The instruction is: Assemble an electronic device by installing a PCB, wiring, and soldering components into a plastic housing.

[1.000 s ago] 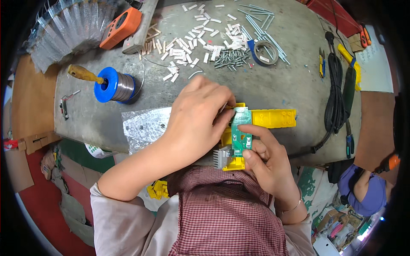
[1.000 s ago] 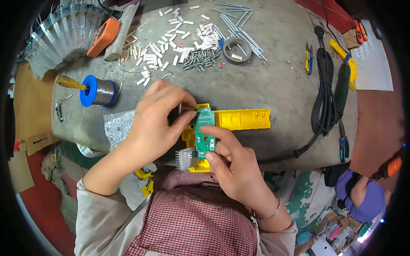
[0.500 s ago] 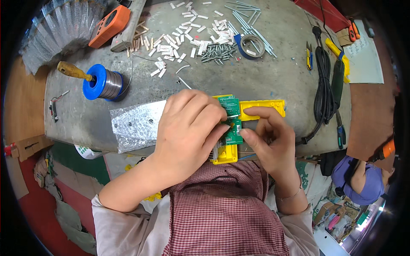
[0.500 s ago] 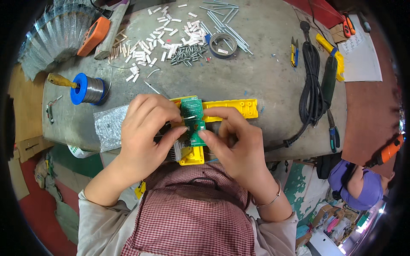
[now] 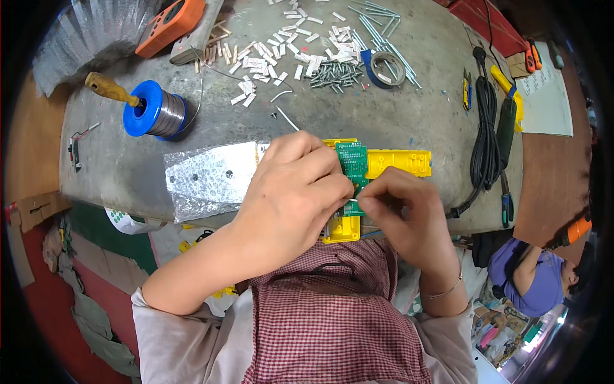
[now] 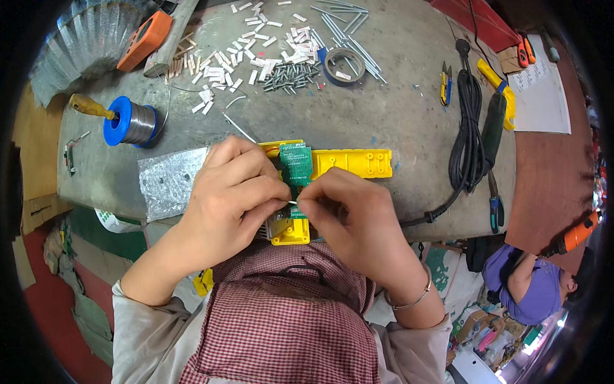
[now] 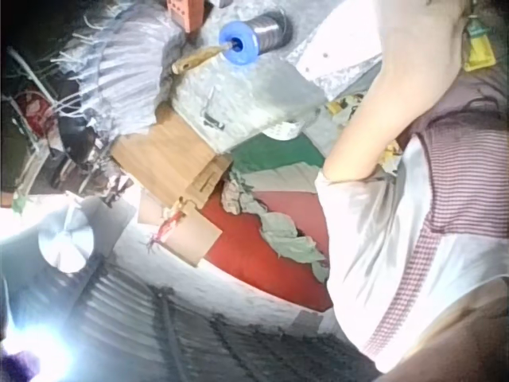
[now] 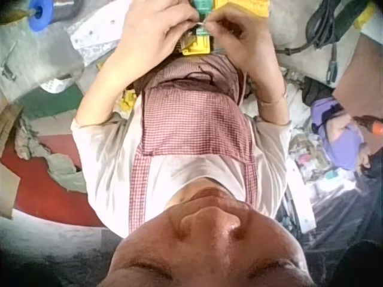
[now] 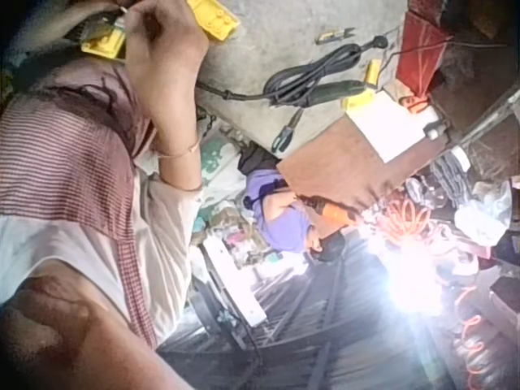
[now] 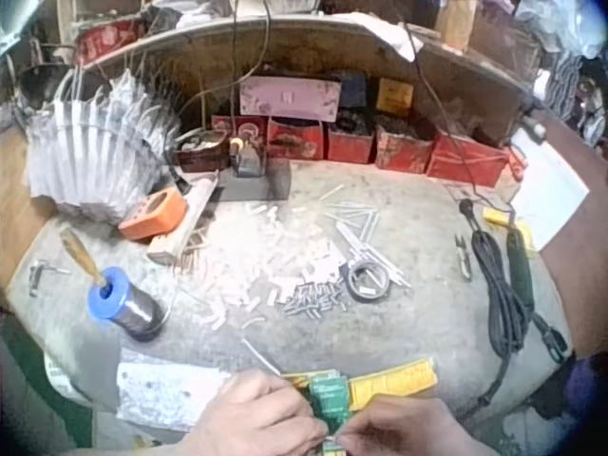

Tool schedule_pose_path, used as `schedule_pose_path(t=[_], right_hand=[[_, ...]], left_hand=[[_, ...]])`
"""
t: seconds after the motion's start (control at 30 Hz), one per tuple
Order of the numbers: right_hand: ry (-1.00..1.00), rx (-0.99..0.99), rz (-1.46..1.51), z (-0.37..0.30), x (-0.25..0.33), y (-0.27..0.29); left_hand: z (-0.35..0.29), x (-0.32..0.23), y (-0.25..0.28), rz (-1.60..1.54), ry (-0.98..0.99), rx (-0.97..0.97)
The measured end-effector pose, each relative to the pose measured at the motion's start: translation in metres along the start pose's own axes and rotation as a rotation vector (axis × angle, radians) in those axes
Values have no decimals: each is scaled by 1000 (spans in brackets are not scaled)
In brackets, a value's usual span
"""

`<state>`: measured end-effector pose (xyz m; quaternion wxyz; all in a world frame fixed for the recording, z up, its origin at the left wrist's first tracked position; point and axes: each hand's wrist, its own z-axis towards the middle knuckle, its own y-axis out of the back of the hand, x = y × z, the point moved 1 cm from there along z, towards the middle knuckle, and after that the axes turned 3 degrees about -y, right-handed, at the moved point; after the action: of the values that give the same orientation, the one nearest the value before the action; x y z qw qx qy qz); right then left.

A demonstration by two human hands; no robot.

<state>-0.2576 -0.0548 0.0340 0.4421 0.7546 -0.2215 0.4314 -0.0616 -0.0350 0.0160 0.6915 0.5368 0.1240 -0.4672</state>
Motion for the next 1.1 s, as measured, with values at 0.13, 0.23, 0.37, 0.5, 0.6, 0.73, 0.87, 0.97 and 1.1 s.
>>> schedule_pose_path(t=[0.13, 0.23, 0.37, 0.5, 0.6, 0.73, 0.87, 0.97, 1.1], right_hand=[[25, -166, 50, 5, -8, 18], [45, -202, 39, 8, -10, 24], [63, -183, -26, 15, -10, 18], [108, -254, -94, 38, -3, 40], [140, -297, -91, 62, -4, 63], [208, -274, -179, 99, 4, 81], [208, -352, -180, 144, 8, 94], [218, -488, -85, 193, -2, 97], [372, -437, -70, 245, 18, 77]], left_hand=[[10, -2, 10, 18, 13, 174], [19, 0, 12, 12, 6, 309], [27, 7, 9, -22, 20, 437], [42, 3, 11, 67, 46, 555], [52, -1, 7, 178, -9, 625], [54, 2, 8, 198, -11, 648], [48, 1, 7, 184, -11, 582], [42, 4, 1, 197, -31, 555], [35, -1, 3, 175, -1, 546]])
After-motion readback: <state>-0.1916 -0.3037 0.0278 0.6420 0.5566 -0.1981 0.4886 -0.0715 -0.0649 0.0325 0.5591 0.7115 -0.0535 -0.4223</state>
